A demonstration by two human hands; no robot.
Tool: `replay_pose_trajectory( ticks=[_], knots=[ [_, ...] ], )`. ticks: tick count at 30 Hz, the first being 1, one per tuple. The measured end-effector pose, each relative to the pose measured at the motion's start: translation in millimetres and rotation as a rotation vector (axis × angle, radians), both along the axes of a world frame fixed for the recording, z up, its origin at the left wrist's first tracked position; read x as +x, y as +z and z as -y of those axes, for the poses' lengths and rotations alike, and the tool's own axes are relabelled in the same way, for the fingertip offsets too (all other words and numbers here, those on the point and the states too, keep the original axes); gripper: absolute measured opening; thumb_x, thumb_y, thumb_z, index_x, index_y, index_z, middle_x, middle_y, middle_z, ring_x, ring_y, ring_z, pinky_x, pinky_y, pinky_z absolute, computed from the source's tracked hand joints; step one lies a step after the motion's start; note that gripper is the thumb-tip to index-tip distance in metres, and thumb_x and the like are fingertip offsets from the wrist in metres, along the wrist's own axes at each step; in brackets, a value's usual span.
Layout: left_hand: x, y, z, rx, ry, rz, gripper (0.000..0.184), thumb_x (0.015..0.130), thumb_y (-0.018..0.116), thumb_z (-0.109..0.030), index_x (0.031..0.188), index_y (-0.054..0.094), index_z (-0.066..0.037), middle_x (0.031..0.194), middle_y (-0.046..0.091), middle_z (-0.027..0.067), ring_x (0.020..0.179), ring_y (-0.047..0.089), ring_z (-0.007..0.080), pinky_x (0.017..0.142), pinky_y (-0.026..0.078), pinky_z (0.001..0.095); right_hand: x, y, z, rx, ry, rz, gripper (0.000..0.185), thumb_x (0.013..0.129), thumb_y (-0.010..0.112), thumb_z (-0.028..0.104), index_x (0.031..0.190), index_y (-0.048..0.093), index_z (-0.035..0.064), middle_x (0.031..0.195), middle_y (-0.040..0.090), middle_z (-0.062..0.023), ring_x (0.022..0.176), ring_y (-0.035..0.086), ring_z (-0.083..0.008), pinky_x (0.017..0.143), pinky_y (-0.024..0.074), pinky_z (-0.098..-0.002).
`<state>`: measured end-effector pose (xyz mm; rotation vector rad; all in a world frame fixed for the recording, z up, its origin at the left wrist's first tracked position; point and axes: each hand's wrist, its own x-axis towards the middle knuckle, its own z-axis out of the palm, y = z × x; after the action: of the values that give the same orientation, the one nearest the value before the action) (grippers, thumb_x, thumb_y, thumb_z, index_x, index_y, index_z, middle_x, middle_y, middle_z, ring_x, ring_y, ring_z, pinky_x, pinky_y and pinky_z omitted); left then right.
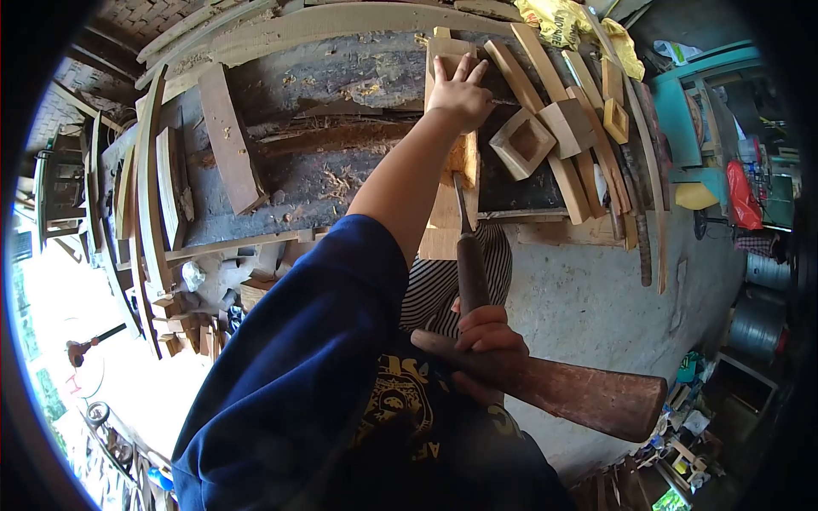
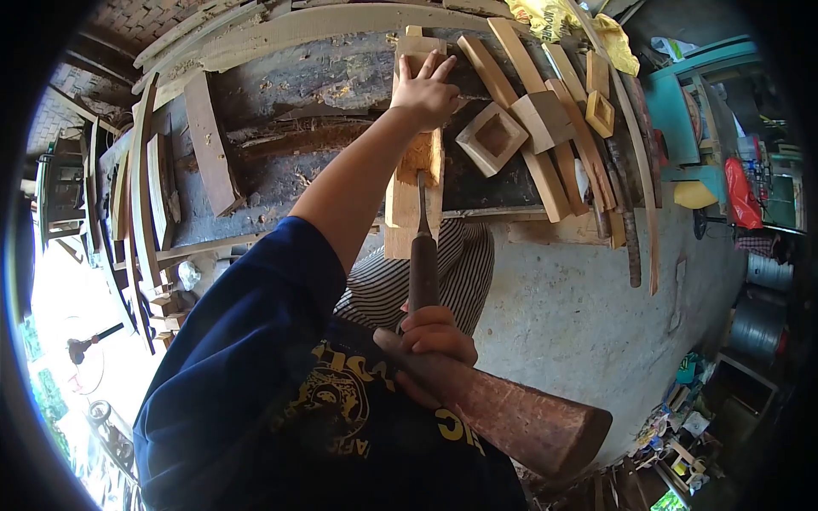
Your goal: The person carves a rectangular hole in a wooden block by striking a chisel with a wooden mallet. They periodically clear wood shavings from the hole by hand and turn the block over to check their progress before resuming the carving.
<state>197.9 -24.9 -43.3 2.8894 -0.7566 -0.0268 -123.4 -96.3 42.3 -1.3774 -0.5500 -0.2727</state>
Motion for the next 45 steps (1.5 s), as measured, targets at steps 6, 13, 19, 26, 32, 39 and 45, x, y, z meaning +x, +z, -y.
replay_pose_trajectory(
  ticks=[6, 13, 19, 26, 32, 39, 45],
  knots=[
    [11, 3, 1, -0.007, 0.01, -0.005, 0.034, 0.093, 0.044, -0.042, 0.111, 0.066, -0.025, 0.155, 0.022, 0.0052, 0.145, 0.013, 0.0304, 0.107, 0.007, 0.0712, -40, -60, -10, 0.128, 0.016, -0.129, 0.044, 0.065, 0.074, 0.009, 0.103, 0.051, 0.003, 0.089, 0.061, -0.0112, 0.094, 0.055, -0.0273, 0.092, 0.0429, -0.0528],
    [11, -18, 0, 0.034, -0.022, 0.105, 0.037, 0.093, 0.042, -0.046, 0.116, 0.061, -0.024, 0.155, 0.022, 0.0061, 0.145, 0.013, 0.0284, 0.105, 0.009, 0.0727, -61, -59, 14, 0.152, -0.077, -0.071, 0.044, 0.068, 0.074, 0.011, 0.105, 0.051, 0.0021, 0.086, 0.063, -0.0132, 0.083, 0.058, -0.0275, 0.087, 0.0433, -0.0565],
    [-2, 0, -29, -0.193, -0.36, -0.267, 0.041, 0.086, 0.059, -0.047, 0.123, 0.058, -0.028, 0.154, 0.025, 0.005, 0.146, 0.009, 0.0287, 0.111, 0.005, 0.0672, -50, -53, 29, 0.133, -0.015, -0.061, 0.047, 0.066, 0.073, 0.01, 0.107, 0.049, 0.0035, 0.086, 0.062, -0.0139, 0.086, 0.055, -0.0274, 0.085, 0.0412, -0.0592],
    [-41, 27, -57, 0.037, -0.414, -0.19, 0.06, 0.066, 0.08, -0.038, 0.122, 0.06, -0.027, 0.152, 0.03, -0.0039, 0.142, 0.024, 0.0233, 0.114, 0.021, 0.0558, -46, -43, 33, 0.171, 0.01, -0.069, 0.042, 0.068, 0.071, 0.005, 0.104, 0.05, 0.0032, 0.087, 0.062, -0.0116, 0.089, 0.055, -0.0265, 0.092, 0.0418, -0.0534],
    [-18, 6, -59, -0.083, -0.516, -0.146, 0.05, 0.072, 0.076, -0.025, 0.119, 0.061, -0.026, 0.142, 0.045, -0.0014, 0.135, 0.037, 0.0188, 0.11, 0.036, 0.0425, -50, -39, 35, 0.138, 0.011, -0.076, 0.045, 0.065, 0.071, 0.005, 0.105, 0.05, 0.004, 0.088, 0.061, -0.0101, 0.09, 0.055, -0.0263, 0.093, 0.0424, -0.0493],
    [-55, 33, -59, -0.21, -0.269, -0.253, 0.027, 0.079, 0.071, -0.031, 0.103, 0.065, -0.02, 0.119, 0.059, 0.0017, 0.118, 0.051, 0.0193, 0.098, 0.043, 0.0428, -60, -21, 31, 0.239, -0.096, -0.303, 0.043, 0.062, 0.072, 0.012, 0.099, 0.049, 0.0075, 0.08, 0.057, -0.008, 0.087, 0.05, -0.0232, 0.095, 0.0387, -0.056],
    [-47, -4, -64, -0.367, -0.341, -0.132, 0.022, 0.081, 0.068, -0.031, 0.096, 0.067, -0.014, 0.087, 0.068, 0.0062, 0.092, 0.065, 0.0239, 0.092, 0.045, 0.0385, -69, -7, 46, 0.183, -0.076, -0.264, 0.043, 0.061, 0.073, 0.014, 0.097, 0.051, 0.0077, 0.078, 0.058, -0.0075, 0.085, 0.051, -0.023, 0.092, 0.0398, -0.0552]
  ],
)
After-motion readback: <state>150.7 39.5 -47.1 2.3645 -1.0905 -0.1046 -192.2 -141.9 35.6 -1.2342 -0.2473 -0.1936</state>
